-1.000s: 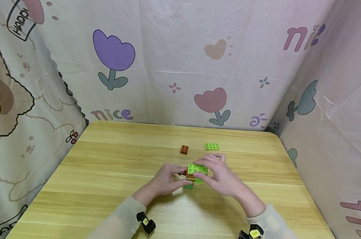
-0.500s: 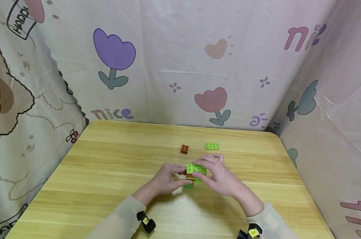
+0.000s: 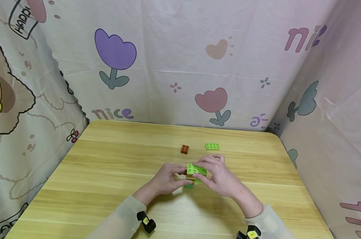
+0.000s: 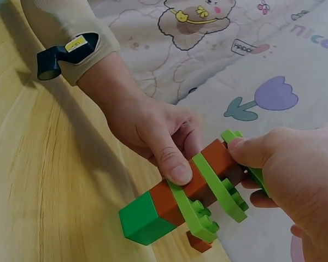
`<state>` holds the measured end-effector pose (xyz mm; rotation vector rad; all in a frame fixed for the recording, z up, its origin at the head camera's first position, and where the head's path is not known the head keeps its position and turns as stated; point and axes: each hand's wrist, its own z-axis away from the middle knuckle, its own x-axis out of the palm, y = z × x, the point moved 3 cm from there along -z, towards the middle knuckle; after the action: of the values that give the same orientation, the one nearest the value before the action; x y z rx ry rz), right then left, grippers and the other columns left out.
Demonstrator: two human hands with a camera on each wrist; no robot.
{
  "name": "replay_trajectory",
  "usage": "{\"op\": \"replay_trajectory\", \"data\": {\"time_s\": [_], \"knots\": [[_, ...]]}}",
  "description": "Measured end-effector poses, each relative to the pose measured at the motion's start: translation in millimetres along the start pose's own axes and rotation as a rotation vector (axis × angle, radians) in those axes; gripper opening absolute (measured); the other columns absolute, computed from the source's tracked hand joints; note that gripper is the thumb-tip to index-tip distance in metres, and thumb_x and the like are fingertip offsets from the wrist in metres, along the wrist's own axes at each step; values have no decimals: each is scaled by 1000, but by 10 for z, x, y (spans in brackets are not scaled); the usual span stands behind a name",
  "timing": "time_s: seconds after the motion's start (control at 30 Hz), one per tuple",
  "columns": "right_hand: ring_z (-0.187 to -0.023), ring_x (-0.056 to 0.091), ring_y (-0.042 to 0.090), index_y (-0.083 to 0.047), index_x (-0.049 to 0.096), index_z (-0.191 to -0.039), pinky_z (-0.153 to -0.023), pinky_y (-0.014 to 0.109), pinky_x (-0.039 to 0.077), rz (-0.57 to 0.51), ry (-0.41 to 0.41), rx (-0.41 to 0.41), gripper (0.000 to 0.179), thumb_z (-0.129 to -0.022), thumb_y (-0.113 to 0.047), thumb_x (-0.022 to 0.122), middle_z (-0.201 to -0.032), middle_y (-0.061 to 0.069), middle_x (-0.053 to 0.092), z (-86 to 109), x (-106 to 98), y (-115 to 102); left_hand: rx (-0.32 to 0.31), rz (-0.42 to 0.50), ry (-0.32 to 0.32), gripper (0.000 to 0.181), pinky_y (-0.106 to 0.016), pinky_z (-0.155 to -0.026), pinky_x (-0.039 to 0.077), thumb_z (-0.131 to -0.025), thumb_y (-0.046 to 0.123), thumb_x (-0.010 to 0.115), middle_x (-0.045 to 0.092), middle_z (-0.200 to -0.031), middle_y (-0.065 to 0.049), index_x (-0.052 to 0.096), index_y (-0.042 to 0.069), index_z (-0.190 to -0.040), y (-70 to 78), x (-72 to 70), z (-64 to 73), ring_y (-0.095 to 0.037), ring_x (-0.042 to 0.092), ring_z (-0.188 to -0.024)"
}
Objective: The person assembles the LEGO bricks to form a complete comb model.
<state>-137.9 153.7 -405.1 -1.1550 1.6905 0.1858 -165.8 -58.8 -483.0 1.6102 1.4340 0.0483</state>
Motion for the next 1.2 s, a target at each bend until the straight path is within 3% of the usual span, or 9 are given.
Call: {"op": "replay_trajectory", "data": {"time_s": [0.3, 0.57, 0.7, 0.8, 0.9, 1.2], "knots": [[-101, 63, 6, -9, 78, -121, -100, 52, 31, 22, -27, 4, 34, -94, -27, 84, -110, -10, 70, -19, -33, -24, 3, 2, -2, 31, -36, -85, 62, -94, 18, 85, 77, -118, 0, 79, 12, -123, 14, 1, -6, -7, 74, -102], [-93, 61, 2, -10, 79, -121, -99, 53, 32, 23, -37, -10, 32, -93, -26, 84, -104, -11, 69, -44, -44, -26, -101, 10, -35, 36, -39, -91, 61, -95, 29, 83, 74, -124, 5, 76, 18, -129, 61, -36, -22, -7, 72, -106], [-91, 59, 1, -9, 79, -123, -97, 52, 32, 14, -37, -7, 35, -92, -25, 85, -102, -12, 68, -49, -46, -22, -32, 25, 39, 38, -40, -88, 62, -98, 23, 80, 74, -128, 2, 74, 12, -133, 115, -95, -85, -11, 72, -107], [-91, 60, 1, -9, 79, -124, -97, 51, 32, 6, -41, -5, 36, -92, -25, 85, -102, -12, 68, -53, -50, -23, 78, 37, 96, 36, -41, -82, 63, -99, 14, 78, 75, -126, -3, 73, 3, -133, 163, -127, -140, -14, 74, -106], [-91, 60, 1, -10, 78, -126, -97, 51, 32, 0, -50, -1, 37, -93, -26, 85, -101, -13, 67, -61, -55, -29, 130, 59, 114, 35, -42, -83, 63, -98, 8, 77, 75, -124, -8, 72, -1, -131, 192, -140, -163, -17, 74, -109], [-90, 61, 1, -9, 79, -123, -95, 47, 31, -42, -56, 33, 35, -92, -25, 86, -100, -14, 67, -65, -50, 0, 128, 84, 120, 32, -40, -89, 61, -96, 4, 78, 75, -124, -8, 74, -1, -127, 208, -152, -183, -20, 73, -112]]}}
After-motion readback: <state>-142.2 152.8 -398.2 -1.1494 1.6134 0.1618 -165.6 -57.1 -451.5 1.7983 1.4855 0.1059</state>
